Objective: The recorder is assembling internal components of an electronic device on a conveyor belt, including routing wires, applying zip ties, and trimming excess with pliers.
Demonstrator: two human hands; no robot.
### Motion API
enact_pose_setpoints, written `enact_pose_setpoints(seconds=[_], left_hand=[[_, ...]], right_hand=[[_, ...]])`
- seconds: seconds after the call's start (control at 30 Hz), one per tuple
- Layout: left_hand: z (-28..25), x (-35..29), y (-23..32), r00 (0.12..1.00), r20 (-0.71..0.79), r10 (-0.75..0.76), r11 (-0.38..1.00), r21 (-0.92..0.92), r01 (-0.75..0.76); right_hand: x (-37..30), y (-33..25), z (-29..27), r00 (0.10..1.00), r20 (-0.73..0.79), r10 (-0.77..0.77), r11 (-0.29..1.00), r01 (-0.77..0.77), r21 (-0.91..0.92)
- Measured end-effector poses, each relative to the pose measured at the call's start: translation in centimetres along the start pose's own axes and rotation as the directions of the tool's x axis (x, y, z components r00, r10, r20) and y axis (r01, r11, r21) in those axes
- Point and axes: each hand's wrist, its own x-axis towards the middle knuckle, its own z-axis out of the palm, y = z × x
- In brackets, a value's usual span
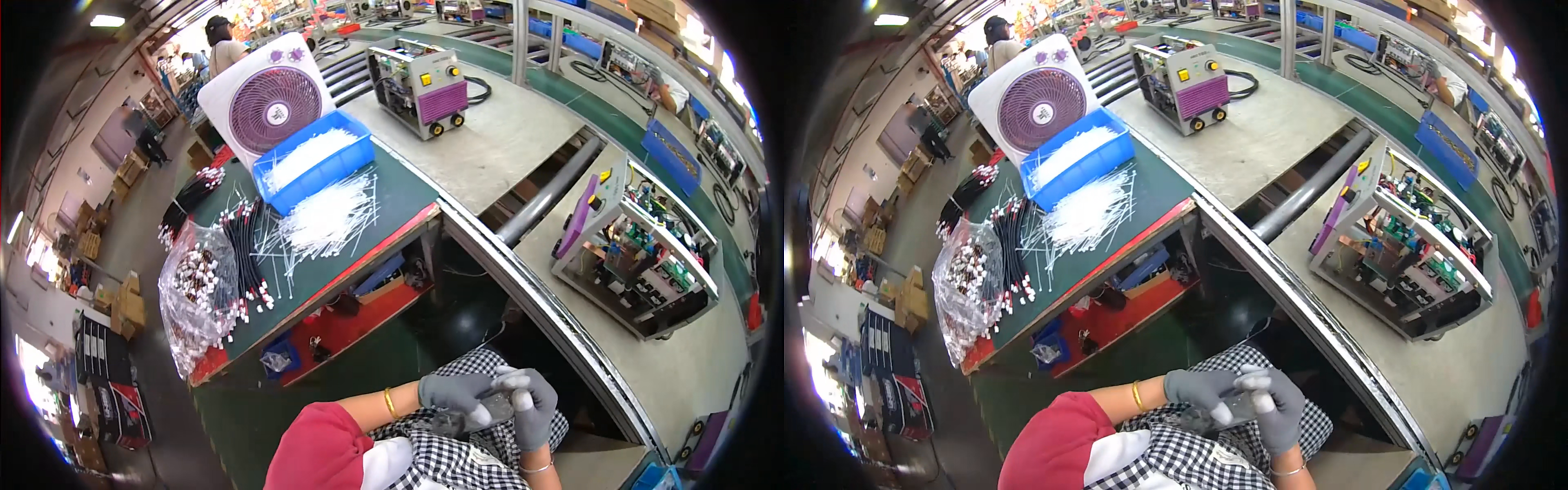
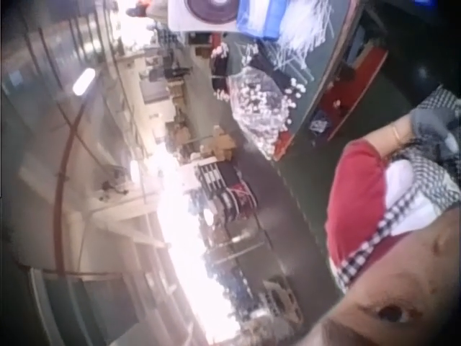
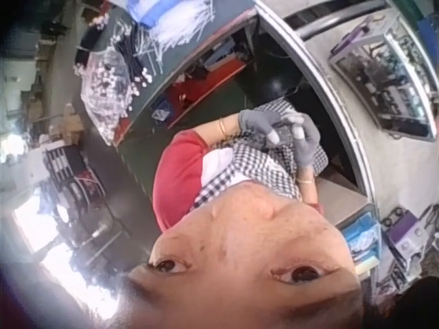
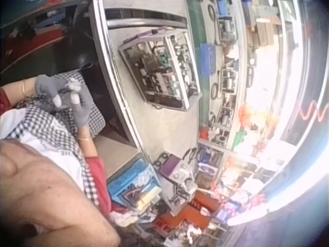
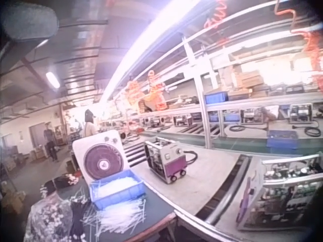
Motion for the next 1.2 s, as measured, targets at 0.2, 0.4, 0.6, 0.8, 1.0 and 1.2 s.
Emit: enact_pose_setpoints(seconds=[0.2,0.4,0.6,0.8,1.0,1.2], left_hand=[[-0.5,0.3,0.4,0.955,0.240,0.173,0.963,-0.247,-0.112],[0.6,0.6,2.7,0.986,0.068,0.155,0.974,-0.180,-0.140],[0.6,1.3,4.7,0.975,-0.191,-0.110,0.810,0.552,0.199],[0.9,1.4,4.2,0.979,-0.180,-0.091,0.865,0.473,0.167],[0.7,1.4,3.4,0.986,-0.078,-0.150,0.924,0.343,0.168],[0.1,0.8,1.8,0.996,0.089,-0.010,1.000,-0.009,0.011]], right_hand=[[0.3,-1.7,-0.1,0.988,0.143,-0.060,0.997,0.053,0.053],[0.0,-1.8,-0.5,0.990,0.036,-0.138,0.988,0.140,-0.062],[-0.8,-0.4,-0.3,0.937,-0.282,0.208,0.970,-0.160,0.183],[-1.2,-0.4,-0.1,0.889,-0.325,0.322,0.934,-0.243,0.261],[-1.3,-0.8,-0.1,0.917,-0.294,0.269,0.941,-0.185,0.284],[-1.7,-0.6,0.0,0.974,-0.200,0.108,0.969,-0.058,0.240]])
